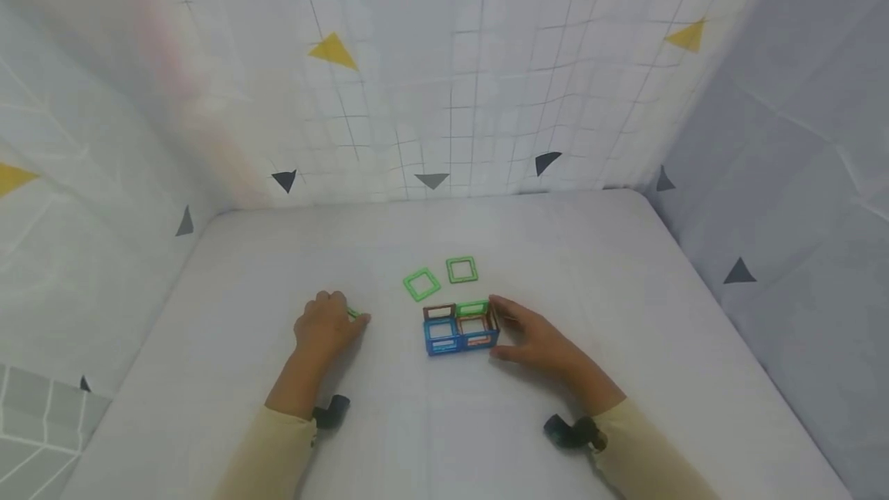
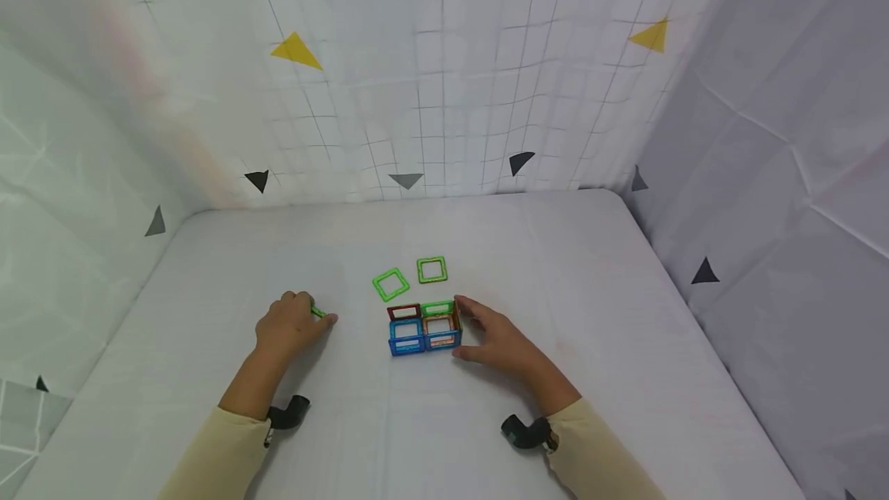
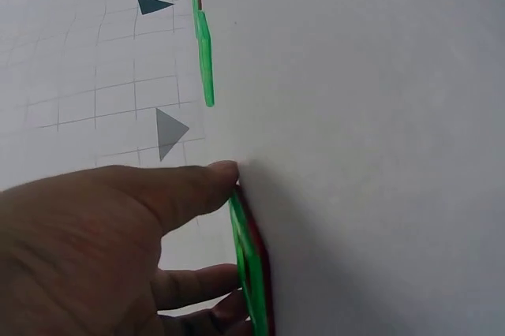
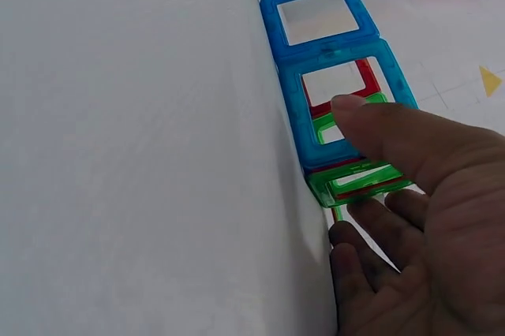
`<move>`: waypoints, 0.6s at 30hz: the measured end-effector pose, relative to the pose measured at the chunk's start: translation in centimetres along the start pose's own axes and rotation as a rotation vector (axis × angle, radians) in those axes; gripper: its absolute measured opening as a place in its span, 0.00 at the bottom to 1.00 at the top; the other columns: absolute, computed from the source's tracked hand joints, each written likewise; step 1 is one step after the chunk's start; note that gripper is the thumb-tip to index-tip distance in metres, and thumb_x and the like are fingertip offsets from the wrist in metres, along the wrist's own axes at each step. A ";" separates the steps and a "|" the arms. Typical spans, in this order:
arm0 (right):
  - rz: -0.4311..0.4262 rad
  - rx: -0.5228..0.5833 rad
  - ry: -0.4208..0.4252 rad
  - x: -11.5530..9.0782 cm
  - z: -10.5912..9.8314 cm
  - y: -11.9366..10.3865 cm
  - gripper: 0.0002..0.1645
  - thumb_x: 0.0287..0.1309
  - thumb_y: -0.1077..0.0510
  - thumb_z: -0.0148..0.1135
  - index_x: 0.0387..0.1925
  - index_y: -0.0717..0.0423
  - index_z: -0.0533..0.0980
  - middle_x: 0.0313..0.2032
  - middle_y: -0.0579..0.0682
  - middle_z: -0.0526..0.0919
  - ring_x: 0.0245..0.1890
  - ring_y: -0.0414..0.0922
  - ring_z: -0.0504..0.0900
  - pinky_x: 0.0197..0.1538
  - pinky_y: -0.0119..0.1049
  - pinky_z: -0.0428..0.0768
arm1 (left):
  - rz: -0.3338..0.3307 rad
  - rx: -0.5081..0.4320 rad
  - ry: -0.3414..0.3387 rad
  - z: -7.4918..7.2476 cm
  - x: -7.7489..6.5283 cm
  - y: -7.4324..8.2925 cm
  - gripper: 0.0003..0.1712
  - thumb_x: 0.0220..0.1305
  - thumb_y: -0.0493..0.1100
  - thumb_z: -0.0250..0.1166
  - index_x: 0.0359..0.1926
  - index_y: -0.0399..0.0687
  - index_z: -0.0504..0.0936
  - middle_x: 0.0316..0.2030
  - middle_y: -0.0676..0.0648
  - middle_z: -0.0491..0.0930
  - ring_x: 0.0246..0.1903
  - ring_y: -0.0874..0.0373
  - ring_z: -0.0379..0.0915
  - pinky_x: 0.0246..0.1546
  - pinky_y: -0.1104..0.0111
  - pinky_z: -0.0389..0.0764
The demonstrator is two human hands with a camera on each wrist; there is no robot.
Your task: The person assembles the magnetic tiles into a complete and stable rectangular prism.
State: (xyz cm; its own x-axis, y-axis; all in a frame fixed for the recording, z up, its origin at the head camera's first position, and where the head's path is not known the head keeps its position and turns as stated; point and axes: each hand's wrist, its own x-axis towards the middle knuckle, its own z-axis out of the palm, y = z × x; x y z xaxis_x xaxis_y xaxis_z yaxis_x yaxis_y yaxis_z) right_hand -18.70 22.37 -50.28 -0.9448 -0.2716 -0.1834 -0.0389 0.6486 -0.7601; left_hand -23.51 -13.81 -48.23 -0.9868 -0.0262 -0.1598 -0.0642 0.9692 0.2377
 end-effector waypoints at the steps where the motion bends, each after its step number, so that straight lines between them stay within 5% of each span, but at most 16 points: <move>1: 0.005 0.003 0.001 0.0 0.0 0.0 0.57 0.48 0.47 0.78 0.76 0.42 0.58 0.74 0.45 0.62 0.74 0.50 0.62 0.75 0.51 0.60 | -0.003 -0.005 -0.004 0.0 -0.1 0.1 0.28 0.62 0.60 0.67 0.41 0.37 0.76 0.33 0.43 0.71 0.33 0.48 0.68 0.28 0.59 0.72; 9: 0.015 0.009 0.022 0.0 0.3 -0.6 0.54 0.48 0.51 0.77 0.75 0.45 0.60 0.74 0.47 0.64 0.73 0.52 0.64 0.74 0.52 0.62 | 0.023 -0.118 -0.021 -0.3 -0.7 0.7 0.31 0.54 0.55 0.68 0.50 0.36 0.79 0.37 0.42 0.76 0.34 0.49 0.70 0.32 0.59 0.75; 18: 0.031 -0.017 0.047 0.2 0.5 -0.1 0.52 0.50 0.50 0.77 0.74 0.43 0.62 0.73 0.46 0.65 0.71 0.52 0.66 0.72 0.51 0.65 | 0.066 -0.466 -0.066 -0.1 -1.5 1.4 0.36 0.57 0.53 0.67 0.64 0.43 0.73 0.57 0.41 0.77 0.52 0.47 0.75 0.51 0.53 0.81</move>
State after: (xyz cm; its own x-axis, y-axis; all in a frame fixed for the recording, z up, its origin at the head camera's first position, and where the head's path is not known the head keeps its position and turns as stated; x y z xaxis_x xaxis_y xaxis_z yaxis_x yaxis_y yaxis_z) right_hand -18.69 21.89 -50.53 -0.9598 -0.2176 -0.1773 -0.0142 0.6685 -0.7436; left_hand -22.17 -12.40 -47.51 -0.9805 0.0618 -0.1866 -0.0764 0.7551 0.6512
